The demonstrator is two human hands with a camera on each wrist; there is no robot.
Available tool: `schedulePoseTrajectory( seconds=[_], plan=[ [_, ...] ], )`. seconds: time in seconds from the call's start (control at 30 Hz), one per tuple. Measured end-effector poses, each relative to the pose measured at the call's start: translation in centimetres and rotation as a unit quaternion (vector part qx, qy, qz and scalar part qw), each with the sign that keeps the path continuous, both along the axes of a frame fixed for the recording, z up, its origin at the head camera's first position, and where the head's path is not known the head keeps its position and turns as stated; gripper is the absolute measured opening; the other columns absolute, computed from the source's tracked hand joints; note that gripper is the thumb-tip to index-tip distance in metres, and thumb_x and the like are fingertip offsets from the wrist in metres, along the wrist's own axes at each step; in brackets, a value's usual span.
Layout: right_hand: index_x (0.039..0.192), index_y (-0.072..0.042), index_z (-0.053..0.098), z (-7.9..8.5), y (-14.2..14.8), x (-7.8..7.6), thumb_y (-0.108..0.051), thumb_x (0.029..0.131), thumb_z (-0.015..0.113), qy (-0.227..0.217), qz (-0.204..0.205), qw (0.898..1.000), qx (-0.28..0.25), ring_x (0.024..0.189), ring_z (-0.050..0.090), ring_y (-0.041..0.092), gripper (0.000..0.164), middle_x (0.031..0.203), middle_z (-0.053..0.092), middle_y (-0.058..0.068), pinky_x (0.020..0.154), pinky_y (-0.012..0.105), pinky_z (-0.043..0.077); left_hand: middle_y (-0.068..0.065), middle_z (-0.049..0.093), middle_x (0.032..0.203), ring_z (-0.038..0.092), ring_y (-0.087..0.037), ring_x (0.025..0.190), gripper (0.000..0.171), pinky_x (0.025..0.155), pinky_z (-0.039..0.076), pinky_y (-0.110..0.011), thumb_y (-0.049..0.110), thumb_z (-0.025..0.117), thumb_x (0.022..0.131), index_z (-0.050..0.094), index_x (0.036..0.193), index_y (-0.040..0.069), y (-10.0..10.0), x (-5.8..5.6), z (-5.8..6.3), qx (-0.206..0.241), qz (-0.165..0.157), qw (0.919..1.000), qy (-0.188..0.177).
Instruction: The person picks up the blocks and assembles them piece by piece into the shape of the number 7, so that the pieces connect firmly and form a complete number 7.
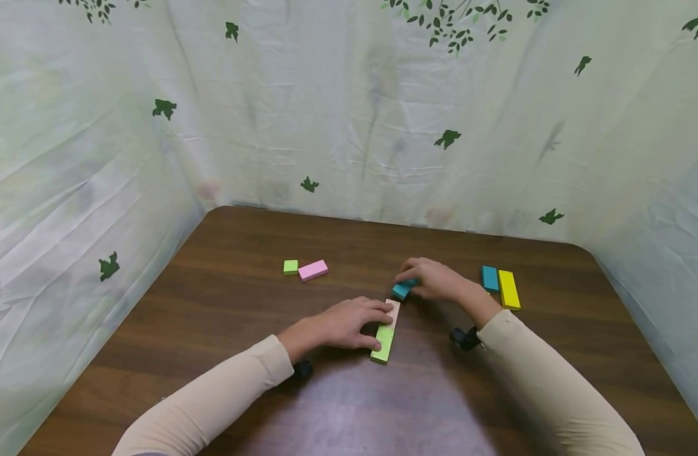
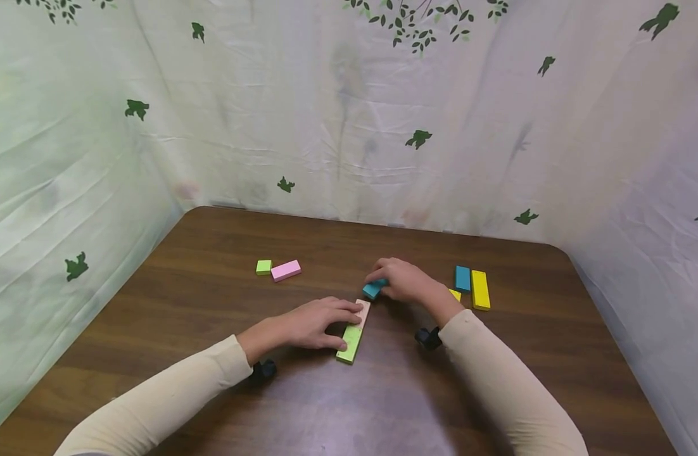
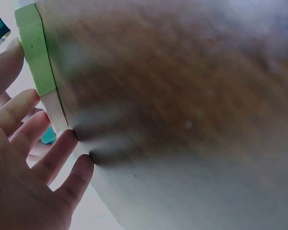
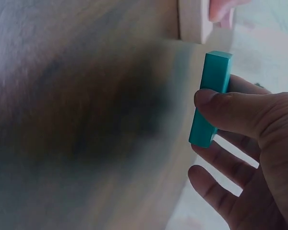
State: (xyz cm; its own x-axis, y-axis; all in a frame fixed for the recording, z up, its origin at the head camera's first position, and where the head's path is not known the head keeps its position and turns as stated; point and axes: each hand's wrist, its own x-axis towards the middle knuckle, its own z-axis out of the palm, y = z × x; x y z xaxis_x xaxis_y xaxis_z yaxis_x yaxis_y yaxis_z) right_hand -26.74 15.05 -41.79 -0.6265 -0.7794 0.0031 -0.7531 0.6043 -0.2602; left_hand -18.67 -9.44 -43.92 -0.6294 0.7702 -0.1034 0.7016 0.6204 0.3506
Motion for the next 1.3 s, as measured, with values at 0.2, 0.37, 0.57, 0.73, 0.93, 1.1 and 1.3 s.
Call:
schedulePoseTrajectory(
  seconds=[0.2,0.37,0.57,0.73,0.93,1.1,1.3],
  plan=[
    [0.124,-0.015,0.071,-0.7,-0.4,-0.2,-0.004,0.092,0.065,-0.016,-0.008,1.0,0.015,0.117,0.059,0.031,0.035,0.126,0.063,0.011,0.097,0.049,0.051,0.003,0.041,0.159,0.043,-0.023,0.142,0.053,0.114,0.04,-0.043,0.04,0.067,0.093,0.056,0.142,0.019,0.0,0.0,0.0,-0.002,-0.002,1.0,-0.003],
    [0.125,-0.015,0.07,-0.6,-0.6,-0.2,-0.005,0.092,0.065,-0.013,-0.01,1.0,0.015,0.119,0.059,0.031,0.035,0.127,0.062,0.01,0.099,0.049,0.05,0.003,0.041,0.159,0.043,-0.023,0.142,0.053,0.114,0.039,-0.043,0.04,0.067,0.093,0.056,0.141,0.02,-0.1,0.0,0.1,-0.004,-0.001,1.0,-0.001],
    [0.123,-0.015,0.071,-0.7,-0.9,-0.3,-0.004,0.092,0.065,-0.017,-0.013,1.0,0.01,0.119,0.058,0.031,0.034,0.127,0.062,0.01,0.101,0.049,0.05,0.003,0.04,0.159,0.042,-0.023,0.142,0.054,0.114,0.039,-0.043,0.041,0.066,0.094,0.056,0.142,0.02,-0.1,-0.1,0.0,-0.004,-0.001,1.0,-0.005],
    [0.123,-0.016,0.071,-1.4,-1.1,-0.4,-0.002,0.09,0.064,-0.025,-0.018,1.0,0.005,0.119,0.058,0.03,0.036,0.128,0.062,0.01,0.102,0.049,0.049,0.003,0.039,0.16,0.042,-0.023,0.143,0.054,0.114,0.039,-0.044,0.041,0.066,0.094,0.055,0.142,0.02,-0.1,0.0,0.0,-0.007,0.001,1.0,-0.005],
    [0.129,-0.011,0.066,-2.0,-0.8,-0.5,0.002,0.089,0.061,-0.037,-0.041,0.998,-0.018,0.121,0.057,0.033,0.042,0.131,0.06,0.013,0.103,0.051,0.048,0.003,0.041,0.159,0.043,-0.022,0.142,0.052,0.114,0.039,-0.043,0.039,0.067,0.093,0.057,0.141,0.02,-0.1,0.2,0.1,-0.005,0.003,1.0,-0.001],
    [0.124,-0.014,0.07,-2.4,-0.5,-0.8,0.002,0.09,0.061,-0.042,-0.047,0.998,-0.03,0.117,0.056,0.031,0.039,0.126,0.062,0.012,0.101,0.05,0.048,0.003,0.04,0.159,0.043,-0.022,0.142,0.053,0.113,0.04,-0.044,0.04,0.066,0.094,0.056,0.141,0.02,0.0,0.1,0.0,-0.005,0.004,1.0,-0.007],
    [0.125,-0.018,0.07,-2.5,-0.7,-0.9,0.001,0.091,0.061,-0.044,-0.046,0.997,-0.038,0.113,0.056,0.028,0.04,0.123,0.062,0.009,0.098,0.049,0.048,0.003,0.039,0.16,0.043,-0.023,0.142,0.053,0.114,0.039,-0.044,0.04,0.066,0.094,0.056,0.141,0.019,0.0,0.1,0.1,-0.003,0.003,1.0,-0.008]
  ],
)
